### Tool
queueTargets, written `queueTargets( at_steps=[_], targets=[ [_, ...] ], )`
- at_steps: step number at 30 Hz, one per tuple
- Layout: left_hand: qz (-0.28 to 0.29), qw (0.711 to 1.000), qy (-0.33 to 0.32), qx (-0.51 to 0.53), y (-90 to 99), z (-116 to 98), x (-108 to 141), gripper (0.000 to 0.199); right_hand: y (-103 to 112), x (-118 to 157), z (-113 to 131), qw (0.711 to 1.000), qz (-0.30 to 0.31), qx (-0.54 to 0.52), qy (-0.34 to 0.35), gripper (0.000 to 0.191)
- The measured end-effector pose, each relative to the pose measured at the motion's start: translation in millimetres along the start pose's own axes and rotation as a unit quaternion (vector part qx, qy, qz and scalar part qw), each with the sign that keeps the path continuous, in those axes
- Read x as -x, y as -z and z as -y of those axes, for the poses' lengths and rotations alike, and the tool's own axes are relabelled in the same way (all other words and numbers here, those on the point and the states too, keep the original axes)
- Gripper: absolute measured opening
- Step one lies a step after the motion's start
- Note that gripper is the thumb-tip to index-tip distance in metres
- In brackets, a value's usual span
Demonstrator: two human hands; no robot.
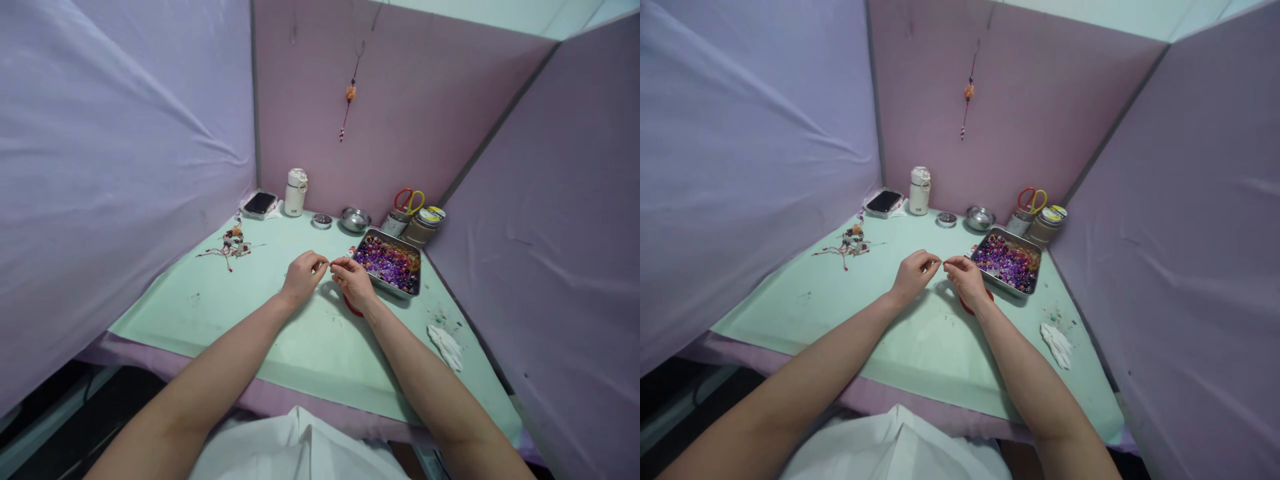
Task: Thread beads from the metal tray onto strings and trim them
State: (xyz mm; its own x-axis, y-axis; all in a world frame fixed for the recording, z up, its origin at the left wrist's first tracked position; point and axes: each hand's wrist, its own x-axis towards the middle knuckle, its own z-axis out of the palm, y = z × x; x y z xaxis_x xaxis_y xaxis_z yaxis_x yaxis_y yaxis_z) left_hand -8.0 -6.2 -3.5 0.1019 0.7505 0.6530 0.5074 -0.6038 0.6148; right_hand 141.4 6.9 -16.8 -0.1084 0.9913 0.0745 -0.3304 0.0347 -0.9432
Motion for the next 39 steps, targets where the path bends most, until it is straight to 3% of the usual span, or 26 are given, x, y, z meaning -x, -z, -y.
queueTargets(
  at_steps=[22,39],
  targets=[
    [-0.008,0.999,-0.037,-0.013,-2.2,4.7,0.3,0.01,0.2,-1.3,-1.9,0.999,0.008,-0.036,0.003,0.023],
    [-0.001,1.0,0.0,0.007,-3.4,6.8,-1.1,0.01,4.0,-5.5,-6.4,0.999,0.014,-0.008,0.028,0.021]
  ],
)
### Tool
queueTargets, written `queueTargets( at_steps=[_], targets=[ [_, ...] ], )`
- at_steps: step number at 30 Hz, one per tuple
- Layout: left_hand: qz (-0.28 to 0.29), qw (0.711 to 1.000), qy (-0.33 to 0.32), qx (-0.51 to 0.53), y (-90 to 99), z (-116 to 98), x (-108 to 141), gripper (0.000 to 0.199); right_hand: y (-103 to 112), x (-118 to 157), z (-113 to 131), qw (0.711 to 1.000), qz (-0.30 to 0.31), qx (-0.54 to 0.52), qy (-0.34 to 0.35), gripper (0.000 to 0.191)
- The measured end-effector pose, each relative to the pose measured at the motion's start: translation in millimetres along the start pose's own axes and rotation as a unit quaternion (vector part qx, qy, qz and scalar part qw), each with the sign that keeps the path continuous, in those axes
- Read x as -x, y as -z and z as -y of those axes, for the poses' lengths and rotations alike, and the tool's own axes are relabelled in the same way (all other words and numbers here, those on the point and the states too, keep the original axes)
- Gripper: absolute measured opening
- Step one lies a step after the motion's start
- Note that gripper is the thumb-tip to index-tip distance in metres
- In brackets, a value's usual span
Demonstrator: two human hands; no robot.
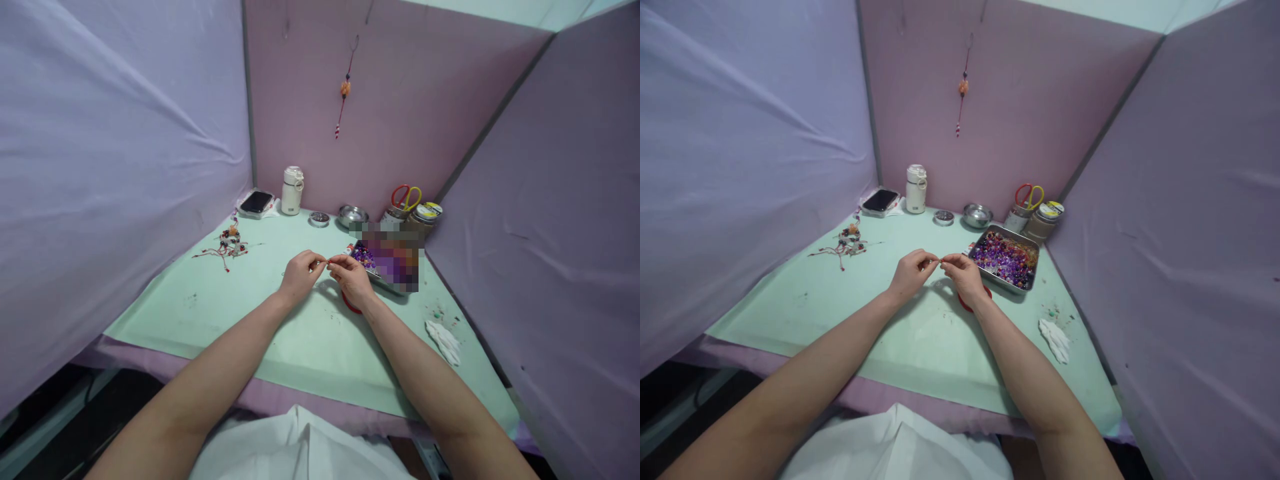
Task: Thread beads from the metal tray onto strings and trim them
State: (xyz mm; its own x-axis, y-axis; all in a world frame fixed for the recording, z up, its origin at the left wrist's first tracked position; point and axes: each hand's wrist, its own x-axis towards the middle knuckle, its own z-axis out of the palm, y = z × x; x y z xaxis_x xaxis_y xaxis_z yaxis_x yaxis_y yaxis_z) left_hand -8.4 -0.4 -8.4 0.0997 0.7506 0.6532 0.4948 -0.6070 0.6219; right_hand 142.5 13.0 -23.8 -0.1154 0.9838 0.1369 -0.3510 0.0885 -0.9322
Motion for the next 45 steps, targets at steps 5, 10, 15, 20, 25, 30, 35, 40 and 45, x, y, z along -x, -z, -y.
queueTargets(
  at_steps=[5,10,15,20,25,30,35,40,45],
  targets=[
    [0.0,1.0,0.007,0.001,0.8,-1,0,0.01,1,0,-1,0.999,-0.004,0.036,0.009,0.023],
    [-0.004,1.0,0.004,-0.006,2.0,-3,-1,0.01,2,0,-1,0.999,0.001,0.043,0.024,0.02],
    [-0.013,1.0,-0.009,-0.01,2.3,-3,-1,0.011,3,0,-2,0.998,-0.008,0.059,0.033,0.021],
    [-0.026,0.999,-0.026,-0.021,2.4,-3,0,0.011,1,0,-2,0.996,-0.029,0.068,0.042,0.025],
    [-0.031,0.998,-0.042,-0.031,2.6,-4,0,0.012,-3,2,-2,0.996,-0.041,0.053,0.052,0.025],
    [-0.031,0.998,-0.047,-0.035,2.5,-5,0,0.012,-4,3,-4,0.996,-0.045,0.061,0.04,0.025],
    [-0.034,0.997,-0.053,-0.035,2.2,-3,0,0.01,-7,4,-5,0.997,-0.05,0.046,0.026,0.021],
    [-0.038,0.997,-0.058,-0.038,1.9,-3,0,0.01,-9,5,-5,0.998,-0.058,0.008,0.017,0.021],
    [-0.037,0.996,-0.064,-0.044,2.2,-4,1,0.011,-10,5,-4,0.998,-0.06,0.01,0.02,0.022]
  ],
)
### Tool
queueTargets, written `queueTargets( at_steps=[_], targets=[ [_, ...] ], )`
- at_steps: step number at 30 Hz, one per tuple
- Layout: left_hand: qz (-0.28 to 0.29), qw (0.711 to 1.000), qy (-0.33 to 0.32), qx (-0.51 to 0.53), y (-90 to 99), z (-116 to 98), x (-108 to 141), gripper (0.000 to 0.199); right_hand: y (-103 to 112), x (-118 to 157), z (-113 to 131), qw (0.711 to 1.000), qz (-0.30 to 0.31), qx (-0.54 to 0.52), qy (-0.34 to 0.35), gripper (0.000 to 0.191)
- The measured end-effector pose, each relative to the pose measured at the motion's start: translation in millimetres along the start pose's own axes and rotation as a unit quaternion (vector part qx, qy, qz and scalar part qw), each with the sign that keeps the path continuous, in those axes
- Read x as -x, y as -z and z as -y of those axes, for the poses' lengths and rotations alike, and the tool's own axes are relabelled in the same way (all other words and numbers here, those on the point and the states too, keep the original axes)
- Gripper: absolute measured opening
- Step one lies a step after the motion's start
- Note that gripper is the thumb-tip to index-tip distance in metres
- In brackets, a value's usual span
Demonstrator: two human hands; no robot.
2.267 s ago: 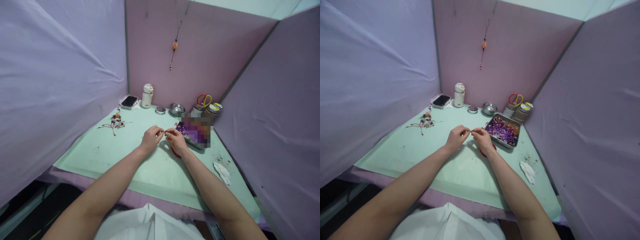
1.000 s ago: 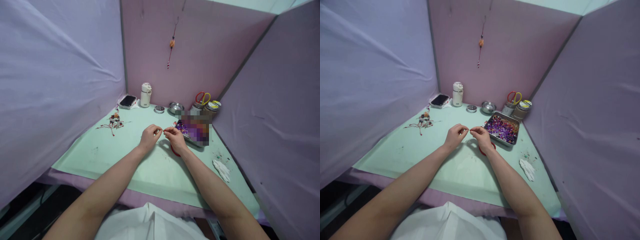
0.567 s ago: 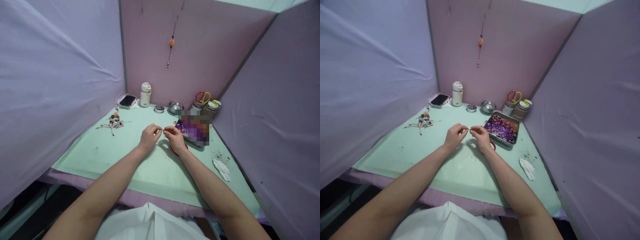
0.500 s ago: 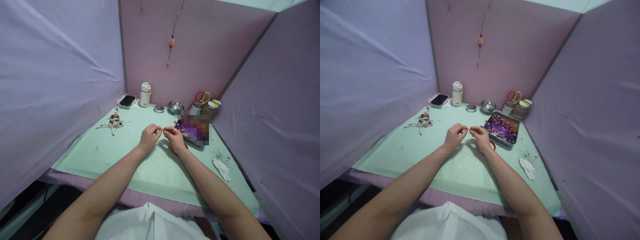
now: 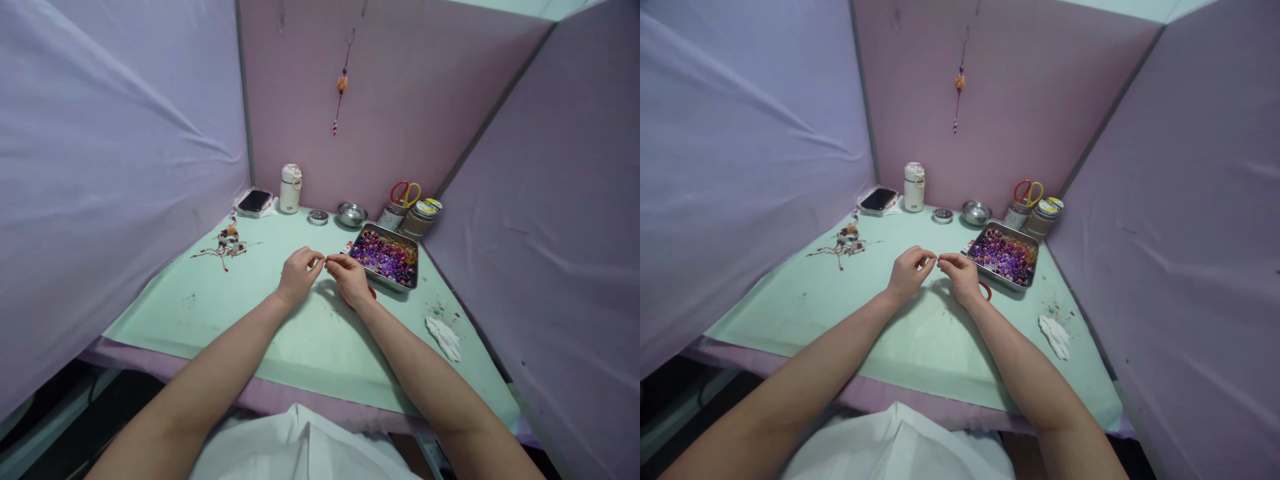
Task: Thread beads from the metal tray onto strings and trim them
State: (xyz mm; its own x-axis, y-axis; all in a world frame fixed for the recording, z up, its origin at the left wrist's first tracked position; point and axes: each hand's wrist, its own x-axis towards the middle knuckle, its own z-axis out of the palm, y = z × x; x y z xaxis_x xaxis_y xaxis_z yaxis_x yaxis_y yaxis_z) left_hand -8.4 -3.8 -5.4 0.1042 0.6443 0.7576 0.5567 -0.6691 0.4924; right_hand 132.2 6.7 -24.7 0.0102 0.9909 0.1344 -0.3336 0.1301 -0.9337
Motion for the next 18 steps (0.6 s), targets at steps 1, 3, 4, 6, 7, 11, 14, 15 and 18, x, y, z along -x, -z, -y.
queueTargets(
  at_steps=[1,3,4,6,7,11,14,15,18],
  targets=[
    [0.002,1.0,0.0,-0.001,0.2,-0.1,0.0,0.011,-0.1,0.1,0.3,1.0,0.0,0.002,0.001,0.022],
    [0.003,1.0,-0.001,-0.003,0.5,-0.5,0.0,0.011,-0.2,0.2,0.7,1.0,0.001,0.002,0.003,0.022],
    [0.003,1.0,-0.001,-0.003,0.6,-0.6,-0.1,0.011,-0.2,0.1,0.7,1.0,0.0,0.002,0.004,0.023],
    [0.004,1.0,0.0,-0.005,0.7,-0.8,-0.1,0.011,-0.1,-0.2,0.5,1.0,-0.004,0.001,0.005,0.023],
    [0.005,1.0,0.001,-0.006,0.7,-0.9,-0.1,0.011,-0.1,-0.3,0.3,1.0,-0.005,0.003,0.006,0.024],
    [0.005,1.0,0.001,-0.004,0.0,-0.5,0.1,0.011,-0.3,-0.3,0.2,1.0,-0.005,0.004,0.008,0.024],
    [0.003,1.0,-0.001,-0.005,-0.5,-0.2,0.4,0.011,-1.0,0.6,1.3,1.0,-0.002,-0.002,0.008,0.023],
    [0.004,1.0,-0.003,-0.006,-0.5,-0.1,0.4,0.011,-1.2,0.9,1.7,1.0,-0.001,-0.004,0.008,0.022],
    [0.008,1.0,-0.005,-0.005,-0.4,-0.2,0.5,0.011,-1.6,0.9,2.0,1.0,-0.001,-0.002,0.009,0.022]
  ],
)
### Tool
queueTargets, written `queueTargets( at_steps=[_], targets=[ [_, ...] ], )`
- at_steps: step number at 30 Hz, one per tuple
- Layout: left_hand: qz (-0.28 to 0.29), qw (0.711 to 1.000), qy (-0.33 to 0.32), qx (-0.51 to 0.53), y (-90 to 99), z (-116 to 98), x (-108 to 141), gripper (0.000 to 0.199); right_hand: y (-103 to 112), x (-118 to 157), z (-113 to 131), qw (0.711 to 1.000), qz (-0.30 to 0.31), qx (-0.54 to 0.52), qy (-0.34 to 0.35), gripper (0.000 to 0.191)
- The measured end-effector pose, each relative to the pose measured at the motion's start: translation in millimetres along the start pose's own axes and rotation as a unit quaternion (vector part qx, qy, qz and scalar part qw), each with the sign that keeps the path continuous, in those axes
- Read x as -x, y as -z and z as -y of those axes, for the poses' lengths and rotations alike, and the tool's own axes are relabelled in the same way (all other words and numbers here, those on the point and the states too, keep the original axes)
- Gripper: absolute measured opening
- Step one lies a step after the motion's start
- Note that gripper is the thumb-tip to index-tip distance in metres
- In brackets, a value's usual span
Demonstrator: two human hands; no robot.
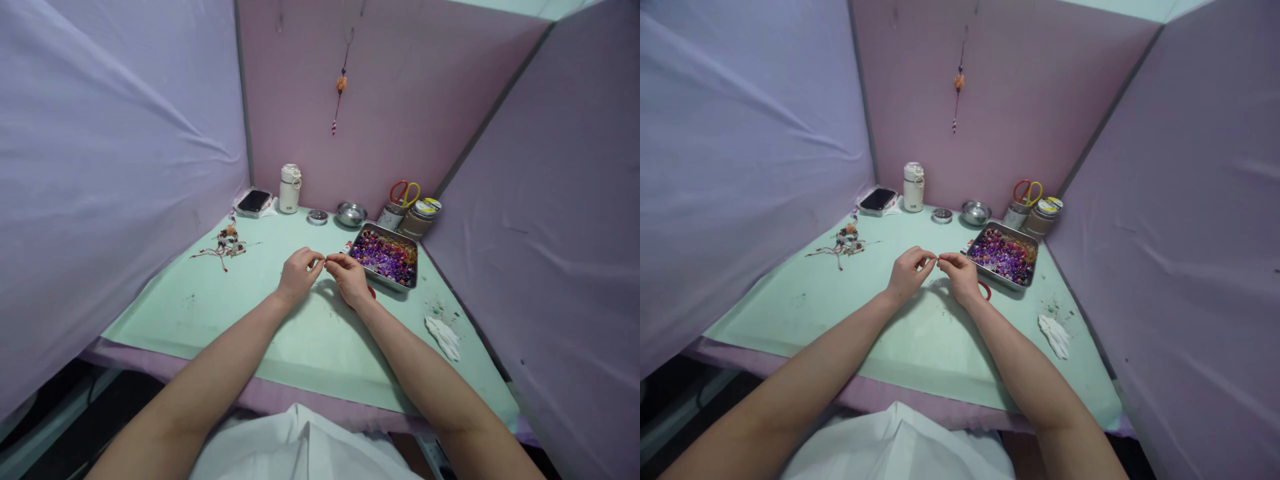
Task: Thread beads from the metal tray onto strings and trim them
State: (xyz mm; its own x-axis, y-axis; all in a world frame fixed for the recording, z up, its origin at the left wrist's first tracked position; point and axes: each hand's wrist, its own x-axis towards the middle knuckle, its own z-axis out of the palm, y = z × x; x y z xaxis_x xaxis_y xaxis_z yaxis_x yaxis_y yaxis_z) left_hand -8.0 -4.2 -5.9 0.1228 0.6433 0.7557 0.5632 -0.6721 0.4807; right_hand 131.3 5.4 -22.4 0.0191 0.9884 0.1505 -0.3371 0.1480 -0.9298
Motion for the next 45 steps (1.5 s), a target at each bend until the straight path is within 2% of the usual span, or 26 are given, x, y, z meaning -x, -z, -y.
queueTargets(
  at_steps=[17,24,31,45],
  targets=[
    [0.012,1.0,0.004,0.017,0.2,1,0,0.01,3,-4,-5,1.0,0.002,0.008,0.015,0.021],
    [0.021,0.999,0.019,0.025,0.3,0,0,0.01,7,-4,-6,0.998,0.016,0.041,0.041,0.019],
    [0.018,0.999,0.025,0.03,-0.9,2,0,0.011,5,0,1,0.993,0.005,0.1,0.069,0.02],
    [0.06,0.989,0.105,0.081,0.9,-3,-2,0.015,6,0,4,0.992,-0.005,0.099,0.073,0.017]
  ],
)
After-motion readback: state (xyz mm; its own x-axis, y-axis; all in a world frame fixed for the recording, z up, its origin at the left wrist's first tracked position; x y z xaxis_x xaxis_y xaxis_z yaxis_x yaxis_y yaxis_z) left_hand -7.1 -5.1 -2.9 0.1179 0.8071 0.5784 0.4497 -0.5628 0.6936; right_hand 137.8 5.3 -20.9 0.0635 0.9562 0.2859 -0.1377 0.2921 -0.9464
